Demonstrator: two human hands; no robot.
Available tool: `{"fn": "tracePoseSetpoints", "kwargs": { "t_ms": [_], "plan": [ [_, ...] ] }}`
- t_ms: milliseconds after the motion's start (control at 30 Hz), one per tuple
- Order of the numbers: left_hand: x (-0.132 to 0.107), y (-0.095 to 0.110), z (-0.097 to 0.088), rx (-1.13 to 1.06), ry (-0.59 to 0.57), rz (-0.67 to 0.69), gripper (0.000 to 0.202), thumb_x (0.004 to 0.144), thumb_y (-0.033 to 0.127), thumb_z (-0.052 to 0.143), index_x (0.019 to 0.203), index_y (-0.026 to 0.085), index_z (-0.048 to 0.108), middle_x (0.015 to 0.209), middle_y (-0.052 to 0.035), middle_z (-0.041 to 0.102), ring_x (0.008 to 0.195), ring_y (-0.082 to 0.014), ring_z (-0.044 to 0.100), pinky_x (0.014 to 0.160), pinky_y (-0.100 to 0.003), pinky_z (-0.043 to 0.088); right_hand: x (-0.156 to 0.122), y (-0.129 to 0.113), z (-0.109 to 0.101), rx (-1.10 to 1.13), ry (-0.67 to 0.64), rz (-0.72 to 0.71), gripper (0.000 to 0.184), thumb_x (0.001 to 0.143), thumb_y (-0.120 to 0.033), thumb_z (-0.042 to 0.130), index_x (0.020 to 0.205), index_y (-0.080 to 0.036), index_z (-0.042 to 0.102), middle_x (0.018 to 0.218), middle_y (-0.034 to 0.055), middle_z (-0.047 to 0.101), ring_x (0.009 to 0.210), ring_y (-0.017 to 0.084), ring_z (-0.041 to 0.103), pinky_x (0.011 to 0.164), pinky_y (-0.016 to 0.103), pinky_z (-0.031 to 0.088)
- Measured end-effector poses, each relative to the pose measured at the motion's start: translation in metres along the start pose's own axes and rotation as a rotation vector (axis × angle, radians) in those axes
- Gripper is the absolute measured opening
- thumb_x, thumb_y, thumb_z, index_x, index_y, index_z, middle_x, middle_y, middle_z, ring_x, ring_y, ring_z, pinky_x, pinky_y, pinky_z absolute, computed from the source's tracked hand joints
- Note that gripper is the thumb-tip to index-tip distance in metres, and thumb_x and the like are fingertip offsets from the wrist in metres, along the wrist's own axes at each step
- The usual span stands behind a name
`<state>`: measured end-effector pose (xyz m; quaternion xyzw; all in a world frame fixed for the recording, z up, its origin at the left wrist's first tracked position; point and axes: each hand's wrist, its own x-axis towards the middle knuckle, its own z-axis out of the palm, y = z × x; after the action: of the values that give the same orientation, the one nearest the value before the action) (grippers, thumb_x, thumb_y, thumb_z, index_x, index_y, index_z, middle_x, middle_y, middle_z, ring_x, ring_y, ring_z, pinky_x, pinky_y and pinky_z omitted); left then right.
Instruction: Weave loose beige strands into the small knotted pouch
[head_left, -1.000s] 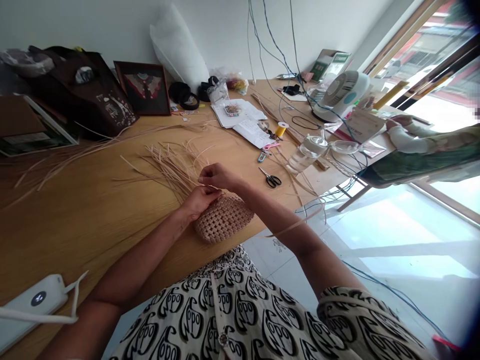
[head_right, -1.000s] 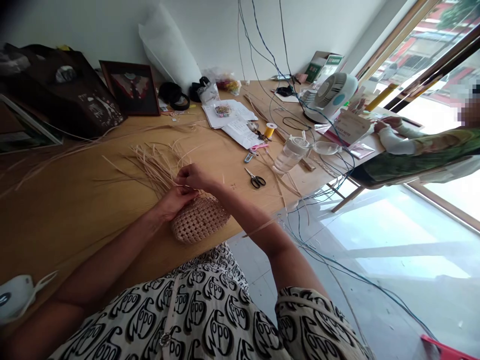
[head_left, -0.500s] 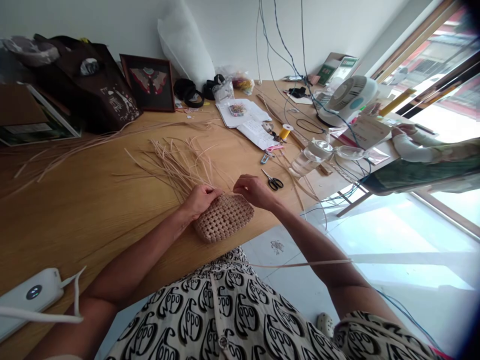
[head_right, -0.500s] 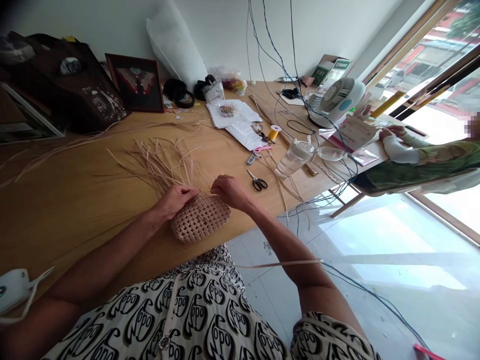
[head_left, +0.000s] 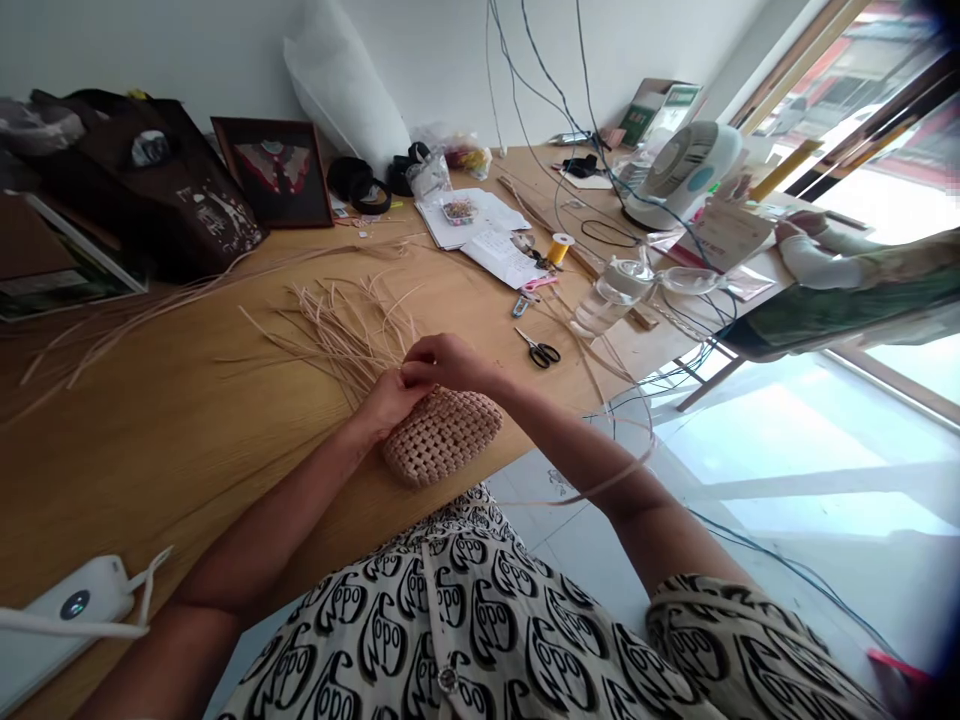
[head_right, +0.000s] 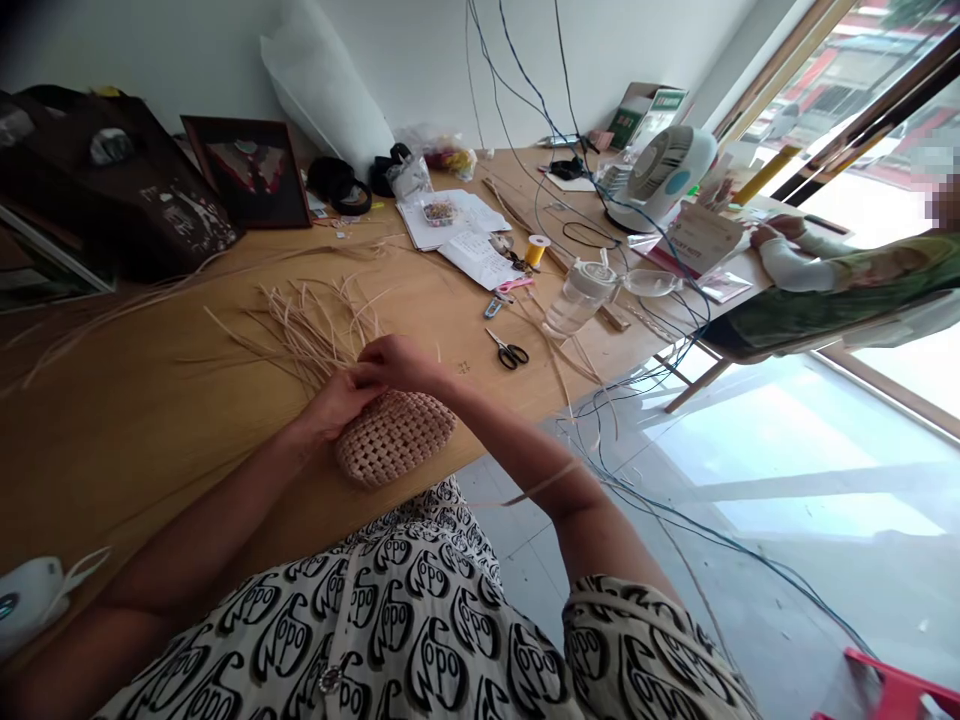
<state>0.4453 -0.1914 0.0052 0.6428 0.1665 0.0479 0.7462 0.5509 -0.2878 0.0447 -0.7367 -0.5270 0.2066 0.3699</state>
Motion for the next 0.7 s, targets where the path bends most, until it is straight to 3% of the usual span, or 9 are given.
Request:
{"fn": "tracePoseSetpoints", "kwargs": {
  "t_ms": [100,200,333,433,567,700],
  "plan": [
    [-0.002,0.000,0.003,0.025,0.027,0.023,0.032,0.055,0.033,0.075,0.079,0.011,0.069,0.074,-0.0039,0.069,0.070,-0.0156,0.059,0.064,-0.026,0.044,0.011,-0.010,0.004,0.115,-0.074,0.087,0.016,0.075,-0.025,0.058,0.077,-0.010,0.061,0.065,-0.0005,0.060,0.058,0.008,0.050,0.053,0.019,0.037],
    [-0.003,-0.001,0.006,0.089,0.039,0.010,0.028,0.059,0.032,0.071,0.076,0.010,0.068,0.074,-0.0059,0.069,0.075,-0.0191,0.060,0.066,-0.029,0.045,0.012,-0.014,0.006,0.121,-0.022,0.116,0.009,0.071,-0.020,0.057,0.072,-0.011,0.057,0.060,-0.0024,0.056,0.056,0.008,0.047,0.051,0.019,0.035],
    [-0.006,-0.001,0.011,0.089,0.038,0.074,0.045,0.059,0.023,0.070,0.101,0.011,0.062,0.096,-0.0085,0.068,0.093,-0.0224,0.060,0.076,-0.031,0.046,0.010,-0.013,0.018,0.163,0.044,0.111,0.005,0.069,-0.018,0.056,0.068,-0.014,0.054,0.056,-0.0042,0.053,0.053,0.008,0.046,0.049,0.019,0.033],
    [-0.006,-0.003,0.014,0.101,0.037,0.077,0.047,0.060,0.021,0.070,0.105,0.012,0.060,0.102,-0.0104,0.066,0.096,-0.0223,0.059,0.076,-0.031,0.046,0.014,-0.008,0.029,0.258,0.065,0.139,0.009,0.071,-0.023,0.055,0.068,-0.016,0.051,0.051,-0.0056,0.050,0.049,0.008,0.046,0.047,0.019,0.033],
    [-0.001,-0.003,0.006,0.010,-0.016,-0.040,0.031,0.060,0.024,0.071,0.087,0.011,0.063,0.082,-0.0065,0.067,0.076,-0.0169,0.060,0.066,-0.027,0.045,0.017,0.000,0.026,0.253,0.140,0.090,0.014,0.073,-0.028,0.056,0.071,-0.015,0.053,0.057,-0.0039,0.053,0.054,0.009,0.048,0.050,0.020,0.035],
    [0.002,0.002,-0.007,-0.088,-0.073,-0.216,0.026,0.064,0.036,0.069,0.063,0.011,0.060,0.059,-0.0016,0.059,0.055,-0.0092,0.051,0.056,-0.023,0.040,0.002,0.009,0.001,0.059,0.138,-0.077,0.025,0.086,-0.031,0.044,0.086,-0.014,0.062,0.084,0.0041,0.064,0.075,0.012,0.054,0.067,0.023,0.039]
  ]
}}
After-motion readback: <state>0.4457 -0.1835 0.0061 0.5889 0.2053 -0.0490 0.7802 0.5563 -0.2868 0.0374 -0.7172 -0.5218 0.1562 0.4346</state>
